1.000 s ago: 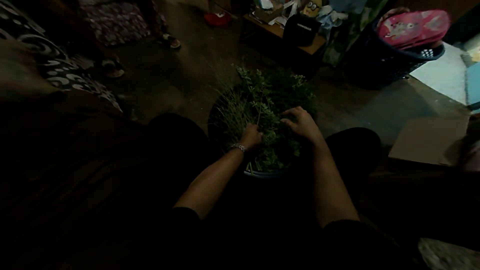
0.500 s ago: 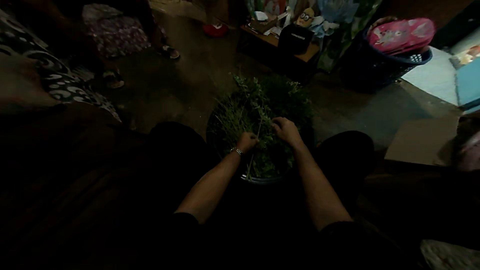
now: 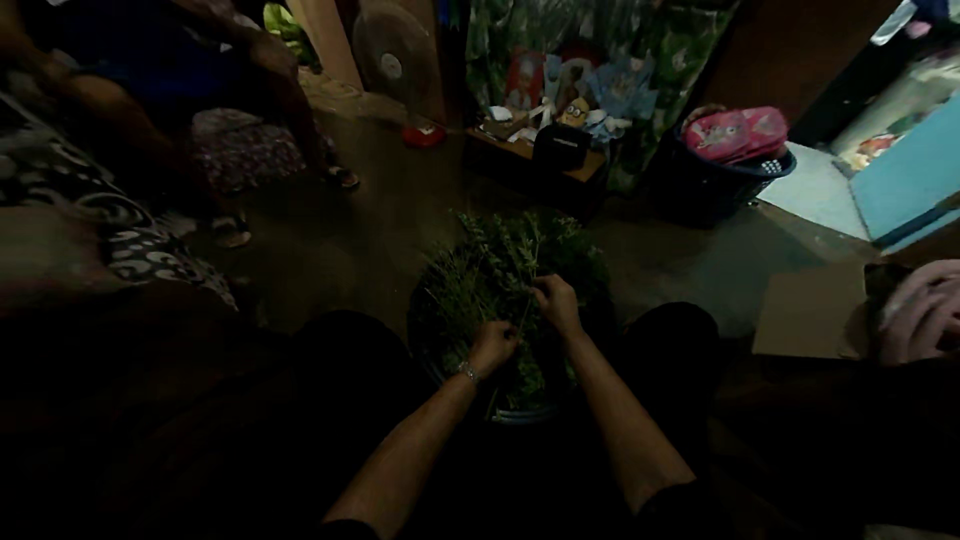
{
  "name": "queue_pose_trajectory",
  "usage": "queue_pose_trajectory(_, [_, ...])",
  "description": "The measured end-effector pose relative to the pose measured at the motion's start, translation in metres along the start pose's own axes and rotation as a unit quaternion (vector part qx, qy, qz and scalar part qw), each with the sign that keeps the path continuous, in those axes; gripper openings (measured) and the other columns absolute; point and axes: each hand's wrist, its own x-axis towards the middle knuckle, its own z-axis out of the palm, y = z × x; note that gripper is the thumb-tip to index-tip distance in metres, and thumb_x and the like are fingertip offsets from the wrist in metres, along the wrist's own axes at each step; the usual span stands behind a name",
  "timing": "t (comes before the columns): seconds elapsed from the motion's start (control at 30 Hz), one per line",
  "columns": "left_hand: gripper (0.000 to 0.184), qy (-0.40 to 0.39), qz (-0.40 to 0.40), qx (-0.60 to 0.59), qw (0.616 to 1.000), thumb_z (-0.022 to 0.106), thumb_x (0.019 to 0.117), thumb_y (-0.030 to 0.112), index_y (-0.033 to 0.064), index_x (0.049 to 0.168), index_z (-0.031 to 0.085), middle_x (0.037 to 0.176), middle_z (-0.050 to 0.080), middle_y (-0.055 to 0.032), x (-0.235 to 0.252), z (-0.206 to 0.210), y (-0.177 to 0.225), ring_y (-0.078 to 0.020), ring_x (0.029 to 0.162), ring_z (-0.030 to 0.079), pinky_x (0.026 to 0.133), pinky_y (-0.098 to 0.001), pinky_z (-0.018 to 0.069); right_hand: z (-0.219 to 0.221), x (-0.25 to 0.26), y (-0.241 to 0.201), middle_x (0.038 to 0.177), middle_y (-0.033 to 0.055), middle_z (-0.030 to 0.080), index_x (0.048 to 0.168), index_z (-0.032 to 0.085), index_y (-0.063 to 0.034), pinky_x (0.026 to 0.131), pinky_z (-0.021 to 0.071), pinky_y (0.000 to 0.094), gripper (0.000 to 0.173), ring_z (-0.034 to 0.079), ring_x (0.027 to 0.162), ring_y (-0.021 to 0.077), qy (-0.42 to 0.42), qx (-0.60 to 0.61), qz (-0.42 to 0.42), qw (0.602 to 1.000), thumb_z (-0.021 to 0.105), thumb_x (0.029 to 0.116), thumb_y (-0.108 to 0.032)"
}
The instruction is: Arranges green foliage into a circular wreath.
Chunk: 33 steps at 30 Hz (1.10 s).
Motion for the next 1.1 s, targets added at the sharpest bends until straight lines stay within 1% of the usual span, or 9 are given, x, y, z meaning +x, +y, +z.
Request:
queue_pose_trajectory(0.2, [0.029, -0.006, 0.014, 0.041, 0.999, 0.058, 0.1032, 0.017, -0.0031, 0.123, 0.068, 0.120, 0.069, -0.0218, -0.002, 0.001, -0.001, -0.0324, 0.114, 0.066, 0.104, -0.0483, 0.0486, -0.010, -0.002, -0.011, 0.132, 0.0206, 0.061, 0.128, 0.062, 0.0034, 0.104, 0.0504, 0.0441, 0.030, 0.064, 0.119, 0.0316, -0.067, -0.058, 0.034, 0.995, 0.051, 0.1057, -0.013])
queue_pose_trajectory(0.43, [0.028, -0.011, 0.026, -0.003, 1.000, 0.062, 0.1016, 0.017, -0.0027, 0.120, 0.069, 0.116, 0.069, -0.0200, -0.001, -0.005, -0.003, -0.0292, 0.109, 0.067, 0.101, -0.0456, 0.0502, -0.002, -0.007, -0.005, 0.126, 0.0241, 0.065, 0.120, 0.066, 0.0063, 0.100, 0.0492, 0.0536, 0.026, 0.064, 0.116, 0.0403, -0.005, -0.145, -0.081, 0.986, 0.057, 0.0963, 0.001])
queue_pose_trajectory(0.53, [0.029, 0.019, -0.006, -0.023, 1.000, 0.061, 0.1023, 0.016, -0.0043, 0.121, 0.068, 0.117, 0.068, -0.0218, -0.002, -0.008, -0.003, -0.0304, 0.110, 0.066, 0.101, -0.0457, 0.0500, -0.004, -0.008, -0.008, 0.124, 0.0223, 0.065, 0.120, 0.066, 0.0049, 0.101, 0.0510, 0.0480, 0.026, 0.065, 0.115, 0.0357, -0.008, -0.066, -0.054, 0.996, 0.054, 0.1032, -0.010])
queue_pose_trajectory(0.6, [0.033, 0.064, -0.026, -0.033, 0.997, 0.061, 0.1027, 0.016, -0.0059, 0.127, 0.064, 0.124, 0.066, -0.0248, 0.001, -0.011, -0.005, -0.0338, 0.116, 0.064, 0.105, -0.0469, 0.0480, -0.010, -0.012, -0.016, 0.124, 0.0231, 0.065, 0.122, 0.064, 0.0067, 0.101, 0.0521, 0.0443, 0.027, 0.066, 0.113, 0.0328, -0.018, -0.005, -0.018, 1.000, 0.054, 0.1038, -0.011])
queue_pose_trajectory(0.67, [0.045, 0.102, -0.011, -0.038, 0.994, 0.061, 0.1032, 0.019, -0.0035, 0.142, 0.054, 0.140, 0.056, -0.0260, 0.005, -0.011, -0.009, -0.0363, 0.129, 0.056, 0.111, -0.0463, 0.0433, -0.011, -0.018, -0.019, 0.116, 0.0236, 0.068, 0.120, 0.064, 0.0080, 0.096, 0.0537, 0.0418, 0.026, 0.068, 0.105, 0.0308, -0.014, 0.040, -0.002, 0.999, 0.057, 0.1031, -0.011])
queue_pose_trajectory(0.73, [0.044, 0.121, 0.036, -0.051, 0.991, 0.056, 0.1059, 0.020, 0.0000, 0.145, 0.054, 0.145, 0.053, -0.0251, 0.007, -0.012, -0.009, -0.0358, 0.135, 0.052, 0.114, -0.0452, 0.0404, -0.008, -0.025, -0.023, 0.109, 0.0220, 0.070, 0.118, 0.065, 0.0072, 0.091, 0.0551, 0.0406, 0.025, 0.069, 0.098, 0.0283, -0.013, 0.080, 0.009, 0.997, 0.059, 0.1024, -0.012])
queue_pose_trajectory(0.83, [0.038, 0.113, 0.097, -0.152, 0.977, 0.049, 0.1091, 0.019, -0.0024, 0.139, 0.058, 0.138, 0.060, -0.0224, 0.004, -0.013, -0.007, -0.0271, 0.126, 0.060, 0.109, -0.0392, 0.0460, -0.002, -0.035, -0.030, 0.106, 0.0198, 0.070, 0.116, 0.065, 0.0066, 0.088, 0.0555, 0.0385, 0.026, 0.068, 0.094, 0.0249, -0.031, 0.112, 0.010, 0.993, 0.061, 0.1020, -0.015])
queue_pose_trajectory(0.97, [0.032, 0.141, 0.123, -0.218, 0.958, 0.051, 0.1080, 0.018, -0.0042, 0.123, 0.067, 0.114, 0.069, -0.0142, 0.002, -0.016, -0.009, -0.0107, 0.099, 0.065, 0.092, -0.0281, 0.0516, 0.012, -0.042, -0.034, 0.104, 0.0189, 0.069, 0.116, 0.065, 0.0072, 0.086, 0.0551, 0.0384, 0.025, 0.067, 0.092, 0.0234, -0.055, 0.118, 0.009, 0.991, 0.059, 0.1018, -0.013])
queue_pose_trajectory(1.1, [0.024, 0.173, 0.105, -0.260, 0.944, 0.060, 0.1037, 0.014, -0.0054, 0.113, 0.070, 0.104, 0.071, -0.0129, 0.004, -0.019, -0.014, -0.0101, 0.092, 0.067, 0.089, -0.0292, 0.0543, 0.022, -0.045, -0.037, 0.104, 0.0179, 0.070, 0.116, 0.065, 0.0058, 0.086, 0.0550, 0.0386, 0.025, 0.067, 0.091, 0.0229, -0.071, 0.113, 0.017, 0.991, 0.057, 0.1025, -0.014])
